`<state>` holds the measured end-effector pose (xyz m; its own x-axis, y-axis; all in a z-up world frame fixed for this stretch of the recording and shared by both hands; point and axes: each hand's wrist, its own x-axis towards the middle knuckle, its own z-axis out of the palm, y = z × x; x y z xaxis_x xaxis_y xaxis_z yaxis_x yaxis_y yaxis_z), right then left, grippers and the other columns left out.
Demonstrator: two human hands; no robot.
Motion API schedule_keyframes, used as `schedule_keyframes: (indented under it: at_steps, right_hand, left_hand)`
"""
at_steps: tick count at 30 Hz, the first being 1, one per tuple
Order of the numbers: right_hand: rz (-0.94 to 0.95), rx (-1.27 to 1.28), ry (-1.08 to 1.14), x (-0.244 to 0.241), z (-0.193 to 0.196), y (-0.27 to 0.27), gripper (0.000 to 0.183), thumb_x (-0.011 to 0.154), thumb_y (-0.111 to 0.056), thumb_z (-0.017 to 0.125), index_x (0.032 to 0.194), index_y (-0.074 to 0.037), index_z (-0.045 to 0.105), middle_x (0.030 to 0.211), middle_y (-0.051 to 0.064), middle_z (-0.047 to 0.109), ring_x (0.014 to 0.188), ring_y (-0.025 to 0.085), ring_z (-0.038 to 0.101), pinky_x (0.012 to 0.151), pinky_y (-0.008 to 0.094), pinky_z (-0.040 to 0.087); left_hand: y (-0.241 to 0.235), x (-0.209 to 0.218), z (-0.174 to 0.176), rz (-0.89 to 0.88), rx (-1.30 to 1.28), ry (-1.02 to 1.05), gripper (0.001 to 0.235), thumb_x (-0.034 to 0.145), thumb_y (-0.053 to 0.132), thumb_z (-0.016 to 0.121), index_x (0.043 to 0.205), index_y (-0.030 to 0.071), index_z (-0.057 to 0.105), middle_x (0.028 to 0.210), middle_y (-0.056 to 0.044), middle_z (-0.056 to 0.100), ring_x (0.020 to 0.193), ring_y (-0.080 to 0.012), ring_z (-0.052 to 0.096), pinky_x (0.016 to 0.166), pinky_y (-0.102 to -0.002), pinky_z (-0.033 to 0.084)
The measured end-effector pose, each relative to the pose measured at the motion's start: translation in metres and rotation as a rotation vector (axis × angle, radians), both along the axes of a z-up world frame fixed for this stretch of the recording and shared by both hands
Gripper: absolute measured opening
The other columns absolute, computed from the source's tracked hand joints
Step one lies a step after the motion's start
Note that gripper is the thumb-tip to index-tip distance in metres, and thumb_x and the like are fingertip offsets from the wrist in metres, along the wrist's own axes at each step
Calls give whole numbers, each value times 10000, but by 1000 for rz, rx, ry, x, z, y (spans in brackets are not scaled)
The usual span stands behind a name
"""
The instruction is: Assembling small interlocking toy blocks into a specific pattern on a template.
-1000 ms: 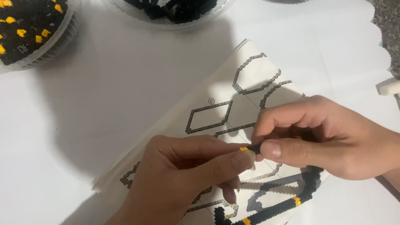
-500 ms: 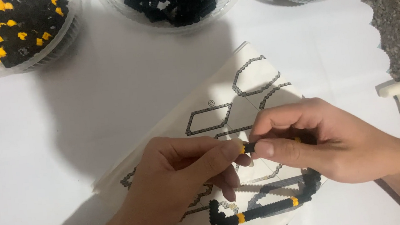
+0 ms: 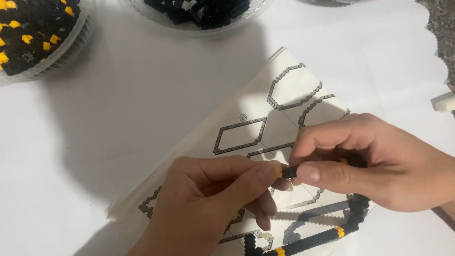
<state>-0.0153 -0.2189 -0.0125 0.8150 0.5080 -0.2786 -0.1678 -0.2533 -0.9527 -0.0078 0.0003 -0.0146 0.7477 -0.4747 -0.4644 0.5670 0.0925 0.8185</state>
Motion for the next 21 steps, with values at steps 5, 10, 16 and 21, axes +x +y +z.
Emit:
schedule_keyframes:
  at_steps: [5, 10, 16, 21]
  right_hand:
    - [4, -3, -4, 0, 0, 0, 228, 901, -180, 595, 762, -37, 707, 558, -7, 504, 484, 116, 397, 430, 256, 326]
    - [12, 8, 1, 1, 0, 0, 237, 903, -181, 595, 741, -35, 688, 545, -12, 467, 479, 112, 374, 422, 259, 307]
    - [-4, -43, -4, 0, 1, 0, 236, 894, -190, 606, 740, -46, 713, 559, -9, 528, 495, 117, 428, 439, 260, 350]
    - [10, -57, -61, 1, 1, 2, 212, 889, -171, 605, 735, -63, 704, 551, -19, 524, 489, 109, 434, 440, 249, 359]
  left_hand:
    - [0, 0, 0, 10, -19, 4, 235, 800, 141, 664, 787, -67, 773, 668, -157, 742, 491, -182, 615, 477, -296, 572]
    - [1, 0, 1, -16, -18, 8, 248, 815, 143, 659, 763, -74, 769, 583, -133, 683, 493, -181, 613, 492, -291, 573]
    - [2, 0, 1, -13, -29, -14, 240, 813, 141, 658, 758, -67, 764, 627, -141, 716, 493, -188, 624, 488, -289, 582]
    - [0, -2, -3, 23, -56, 3, 227, 812, 114, 661, 752, -84, 753, 650, -152, 717, 493, -189, 602, 469, -297, 555]
